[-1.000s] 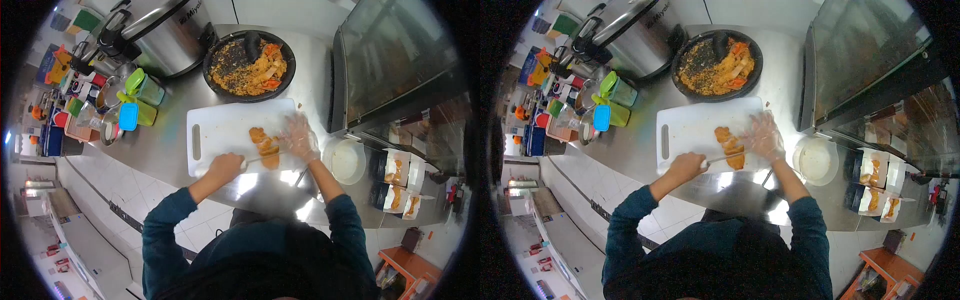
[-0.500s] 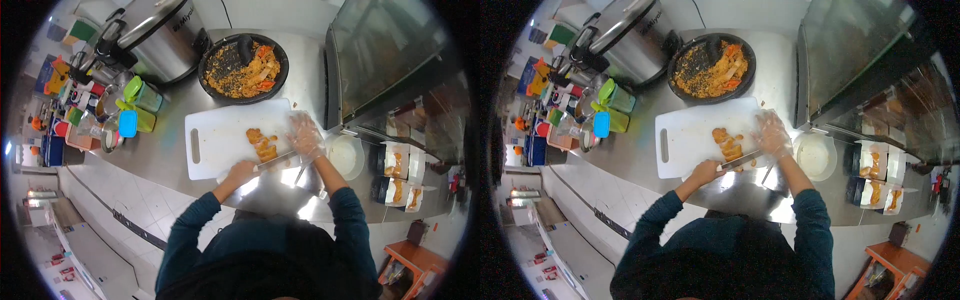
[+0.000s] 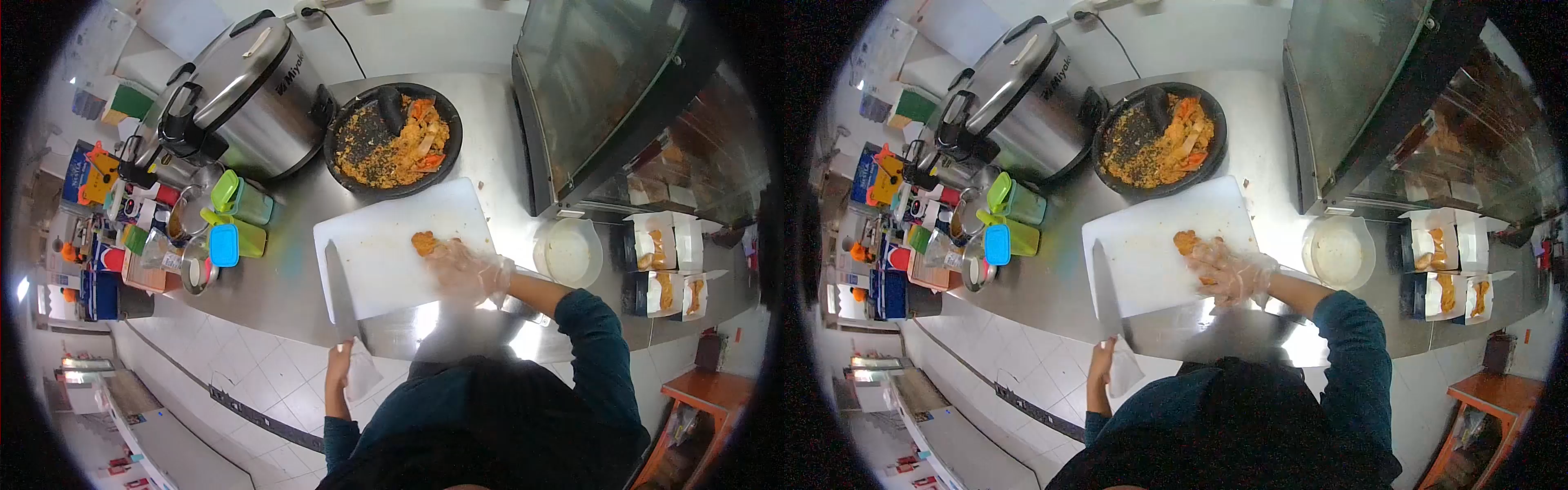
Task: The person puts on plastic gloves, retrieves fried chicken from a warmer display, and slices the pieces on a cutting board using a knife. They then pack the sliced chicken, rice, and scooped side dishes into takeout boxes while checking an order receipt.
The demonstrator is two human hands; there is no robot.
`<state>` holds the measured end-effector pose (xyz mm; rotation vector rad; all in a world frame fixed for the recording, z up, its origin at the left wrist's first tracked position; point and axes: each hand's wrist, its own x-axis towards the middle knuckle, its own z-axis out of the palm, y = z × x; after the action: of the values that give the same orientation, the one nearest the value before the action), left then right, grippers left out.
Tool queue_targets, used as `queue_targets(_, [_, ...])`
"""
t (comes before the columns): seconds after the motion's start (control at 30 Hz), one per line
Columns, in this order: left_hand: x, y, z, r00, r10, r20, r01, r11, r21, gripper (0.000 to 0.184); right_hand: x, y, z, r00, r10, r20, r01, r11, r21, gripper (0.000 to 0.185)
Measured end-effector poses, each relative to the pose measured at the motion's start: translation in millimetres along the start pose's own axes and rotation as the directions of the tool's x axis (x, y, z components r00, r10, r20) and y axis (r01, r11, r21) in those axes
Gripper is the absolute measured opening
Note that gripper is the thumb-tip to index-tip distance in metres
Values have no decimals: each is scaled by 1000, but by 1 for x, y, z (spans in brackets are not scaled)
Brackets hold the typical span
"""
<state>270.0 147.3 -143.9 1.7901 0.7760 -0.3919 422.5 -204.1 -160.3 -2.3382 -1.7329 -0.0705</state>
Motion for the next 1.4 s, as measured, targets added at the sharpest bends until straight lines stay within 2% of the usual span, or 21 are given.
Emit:
queue_targets(0.07, [-2, 1, 19, 999, 8, 31, -8, 1000, 11, 38, -1, 5, 20, 996, -89, -15, 89, 996, -5, 38])
queue_targets(0.17, [-8, 5, 43, 996, 19, 91, -19, 1000, 1, 38, 1, 10, 28, 998, -55, 4, 55, 994, 90, 32])
queue_targets(0.3, [3, -8, 67, 992, -26, 126, 34, 998, -56, 40, 14, 12, -12, 996, 86, 38, -87, 996, 0, 51])
queue_targets(0.33, [-8, 12, 75, 997, 64, 44, -64, 998, 3, 37, 19, 13, -21, 991, 126, 43, -126, 992, -4, 57])
queue_targets(0.43, [-1, 21, 94, 987, 72, 142, -70, 997, -18, 35, 25, 25, -13, 984, 155, 84, -160, 986, 50, 77])
queue_targets(0.47, [3, 25, 103, 968, -54, 246, 78, 993, -91, 33, 28, 26, -12, 987, 148, 64, -152, 987, 56, 71])
queue_targets(0.5, [5, 30, 112, 951, -42, 308, 57, 998, -40, 34, 31, 27, -12, 989, 142, 46, -144, 988, 63, 65])
queue_targets(0.53, [16, 18, 128, 952, 6, 306, -16, 999, 31, 36, 33, 28, -11, 990, 136, 30, -137, 988, 67, 59])
queue_targets(0.57, [22, 18, 143, 949, 55, 309, -91, 990, 103, 38, 33, 29, -9, 984, 160, -74, -147, 978, 148, 59])
queue_targets(0.67, [18, 43, 185, 952, 81, 295, -118, 987, 109, 45, 32, 26, -9, 895, 303, -327, -178, 916, 360, 56])
queue_targets(0.77, [11, 34, 208, 972, 109, 208, -82, 987, -135, 47, 27, 34, 37, 914, 310, -262, -256, 941, 220, 55])
queue_targets(0.87, [-25, 75, 200, 945, 81, 318, 21, 952, -305, 40, 29, 18, 28, 808, 408, -424, -244, 888, 388, 55])
queue_targets(0.93, [-38, 83, 199, 970, 106, 217, -84, 990, -109, 36, 30, 12, 34, 728, 403, -555, -183, 894, 409, 57])
queue_targets(1.0, [-29, 64, 199, 925, 276, 262, -256, 961, -107, 34, 13, 7, 19, 650, 378, -660, -194, 921, 337, 61])
queue_targets(1.07, [-28, 52, 204, 874, 389, 291, -380, 921, -88, 31, 0, -12, -24, 625, 366, -689, -270, 930, 249, 63])
queue_targets(1.13, [-33, 47, 213, 824, 465, 323, -479, 877, -41, 29, -30, -29, -23, 563, 454, -691, -366, 886, 284, 65])
queue_targets(1.17, [-47, 57, 218, 804, 451, 389, -482, 876, -20, 27, -45, -41, -39, 526, 491, -694, -409, 862, 300, 66])
queue_targets(1.23, [-78, 78, 233, 751, 413, 514, -492, 870, 20, 21, -85, -62, -66, 403, 428, -809, -414, 874, 256, 69])
queue_targets(1.3, [-96, 88, 260, 603, 533, 594, -671, 741, 17, 22, -128, -77, -82, 320, 344, -883, -455, 873, 175, 70])
queue_targets(1.37, [-124, 115, 293, 433, 605, 668, -783, 619, -53, 27, -179, -93, -102, 220, 392, -893, -645, 746, 168, 69])
queue_targets(1.4, [-146, 142, 310, 436, 509, 743, -786, 617, 38, 29, -206, -100, -109, 166, 418, -893, -735, 657, 171, 68])
